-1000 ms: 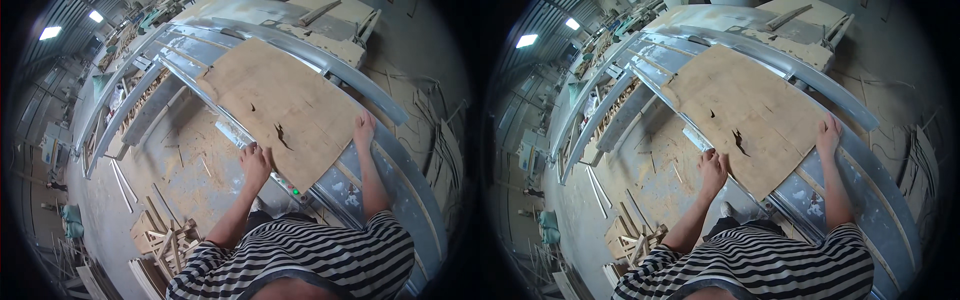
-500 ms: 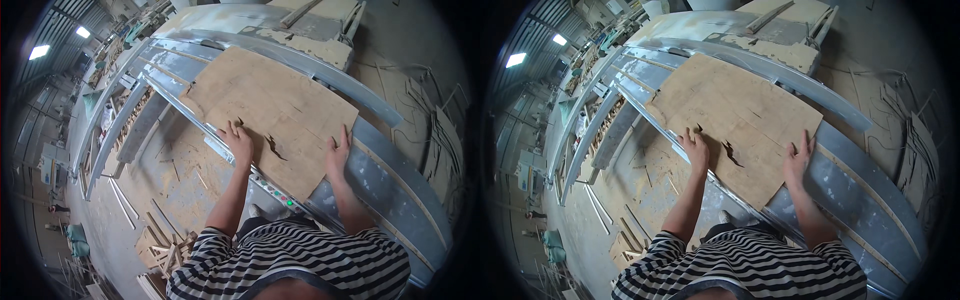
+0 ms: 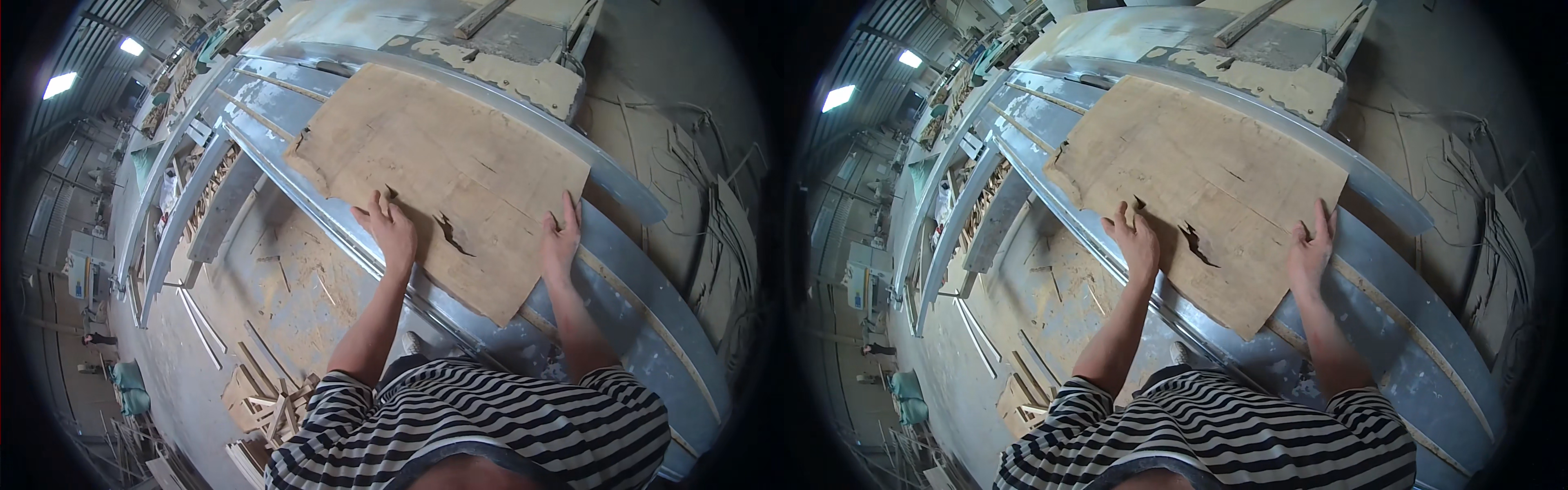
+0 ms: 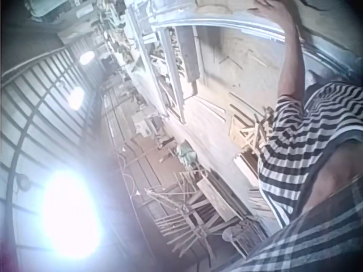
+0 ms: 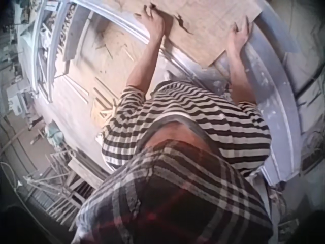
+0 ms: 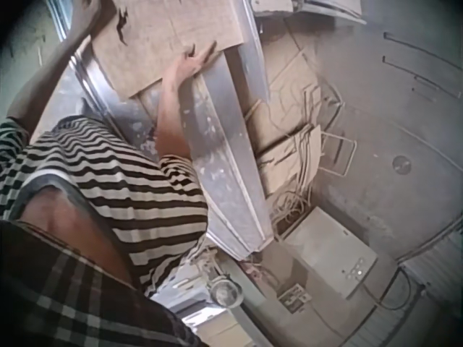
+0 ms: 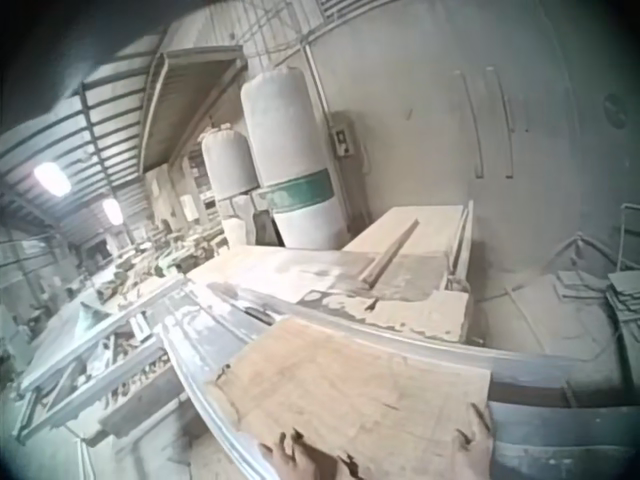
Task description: Operating a sliding table saw to process and trim wood panels in a factory.
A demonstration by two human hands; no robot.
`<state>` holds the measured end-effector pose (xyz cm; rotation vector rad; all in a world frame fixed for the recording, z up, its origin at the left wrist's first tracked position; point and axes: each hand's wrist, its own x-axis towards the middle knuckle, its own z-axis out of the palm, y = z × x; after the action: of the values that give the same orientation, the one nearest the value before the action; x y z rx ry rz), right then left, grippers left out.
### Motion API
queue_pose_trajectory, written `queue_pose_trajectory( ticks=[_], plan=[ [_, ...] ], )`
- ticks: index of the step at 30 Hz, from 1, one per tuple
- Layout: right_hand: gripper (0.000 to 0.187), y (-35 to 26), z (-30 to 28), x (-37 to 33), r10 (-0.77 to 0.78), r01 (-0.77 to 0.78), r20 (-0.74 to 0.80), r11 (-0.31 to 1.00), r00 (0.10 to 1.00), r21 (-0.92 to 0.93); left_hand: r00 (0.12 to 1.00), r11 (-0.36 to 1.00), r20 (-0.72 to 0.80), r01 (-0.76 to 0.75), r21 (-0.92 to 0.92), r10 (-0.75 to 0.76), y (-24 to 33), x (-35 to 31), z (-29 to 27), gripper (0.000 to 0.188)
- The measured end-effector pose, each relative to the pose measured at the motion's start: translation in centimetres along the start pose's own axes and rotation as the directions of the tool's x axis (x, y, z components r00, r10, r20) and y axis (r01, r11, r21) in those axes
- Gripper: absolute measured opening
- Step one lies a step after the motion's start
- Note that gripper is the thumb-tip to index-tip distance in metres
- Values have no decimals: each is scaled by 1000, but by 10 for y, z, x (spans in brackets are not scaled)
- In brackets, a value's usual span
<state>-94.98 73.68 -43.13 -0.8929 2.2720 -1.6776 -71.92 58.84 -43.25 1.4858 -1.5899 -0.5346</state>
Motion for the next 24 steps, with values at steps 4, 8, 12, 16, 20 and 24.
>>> queue_pose_trajectory(
  ticks=[4,8,12,16,20,24],
  plan=[
    [48,-5,-2,1,-54,58,50,994,997,-87,999,1000,44,4,2,-4,-6,2,-10,48],
    [17,6,-29,42,-626,696,304,640,718,-327,999,999,7,35,-17,-35,-1,5,-11,53],
    [14,5,-23,68,-769,797,347,597,537,91,1000,995,-11,-3,103,4,-4,4,1,48],
    [12,7,-24,68,-764,793,386,597,517,120,999,998,33,20,54,-22,3,2,-5,44],
    [11,-1,1,71,-759,784,391,606,521,133,988,989,102,121,-86,-112,-24,20,-9,41],
    [12,-11,18,78,-767,795,398,591,503,135,997,998,-27,-67,18,68,-39,36,1,39]
  ],
)
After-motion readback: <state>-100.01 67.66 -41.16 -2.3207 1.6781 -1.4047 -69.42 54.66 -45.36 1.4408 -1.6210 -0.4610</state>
